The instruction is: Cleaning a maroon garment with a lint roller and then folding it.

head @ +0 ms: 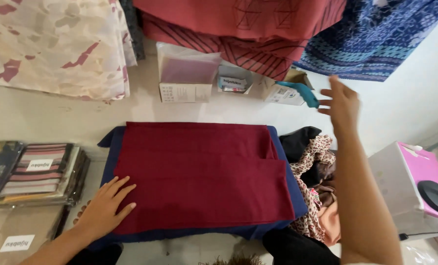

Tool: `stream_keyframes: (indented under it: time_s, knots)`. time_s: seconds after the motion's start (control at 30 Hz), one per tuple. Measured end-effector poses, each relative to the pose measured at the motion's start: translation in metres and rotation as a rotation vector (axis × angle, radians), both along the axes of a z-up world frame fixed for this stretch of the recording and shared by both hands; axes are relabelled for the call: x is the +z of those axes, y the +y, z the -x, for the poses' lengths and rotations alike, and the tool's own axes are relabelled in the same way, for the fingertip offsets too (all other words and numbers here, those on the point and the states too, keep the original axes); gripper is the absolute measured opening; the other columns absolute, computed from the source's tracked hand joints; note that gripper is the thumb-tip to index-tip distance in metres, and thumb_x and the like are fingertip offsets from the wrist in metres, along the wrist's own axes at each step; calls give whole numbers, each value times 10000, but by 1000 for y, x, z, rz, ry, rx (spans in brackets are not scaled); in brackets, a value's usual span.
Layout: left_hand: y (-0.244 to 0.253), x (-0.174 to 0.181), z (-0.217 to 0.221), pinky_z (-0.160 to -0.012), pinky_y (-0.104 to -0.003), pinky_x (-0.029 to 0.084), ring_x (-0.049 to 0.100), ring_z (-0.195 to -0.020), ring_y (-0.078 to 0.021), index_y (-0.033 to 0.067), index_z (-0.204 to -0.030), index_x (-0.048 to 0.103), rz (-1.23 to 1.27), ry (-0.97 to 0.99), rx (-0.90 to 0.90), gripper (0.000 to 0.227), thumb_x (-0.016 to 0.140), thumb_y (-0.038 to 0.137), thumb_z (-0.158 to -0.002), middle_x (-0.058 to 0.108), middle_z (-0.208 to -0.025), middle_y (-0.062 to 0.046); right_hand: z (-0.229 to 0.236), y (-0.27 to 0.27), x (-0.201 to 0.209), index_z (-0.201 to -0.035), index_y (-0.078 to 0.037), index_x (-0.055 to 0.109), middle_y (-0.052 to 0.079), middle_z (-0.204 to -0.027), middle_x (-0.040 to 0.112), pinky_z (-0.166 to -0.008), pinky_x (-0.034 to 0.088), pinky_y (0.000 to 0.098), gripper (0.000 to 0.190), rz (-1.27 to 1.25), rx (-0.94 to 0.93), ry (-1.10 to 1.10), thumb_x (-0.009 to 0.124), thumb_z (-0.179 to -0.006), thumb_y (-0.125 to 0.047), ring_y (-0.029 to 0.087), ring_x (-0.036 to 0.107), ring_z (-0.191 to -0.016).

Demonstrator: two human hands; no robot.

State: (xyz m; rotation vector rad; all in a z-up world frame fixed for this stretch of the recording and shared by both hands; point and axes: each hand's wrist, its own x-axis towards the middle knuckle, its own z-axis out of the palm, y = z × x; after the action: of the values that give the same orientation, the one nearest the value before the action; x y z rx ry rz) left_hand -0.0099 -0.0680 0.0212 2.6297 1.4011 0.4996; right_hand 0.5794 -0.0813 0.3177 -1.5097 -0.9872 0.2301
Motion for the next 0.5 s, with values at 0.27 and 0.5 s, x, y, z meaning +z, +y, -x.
stream_keyframes:
  time_s: [0.27,0.5]
  knots:
    - [-23,17,45,-962,-338,474,608,-1154,-140,278,-1125,690,127,47,-356,415,787,549,-826,614,-1250,91,-18,-63,-156,-1005,-138,773,-1,-1004,738,-821,598,332,375,586,781,-621,717,-696,67,173,706,-888]
    - [-25,4,62,-1109,-339,468,591,-1321,-100,293,-1111,790,345,-50,-195,305,781,280,-806,651,-1380,145,-32,-109,-202,-1093,-310,699,-121,-1232,531,-1053,492,341,740,1013,881,-821,776,-506,133,198,549,-1179]
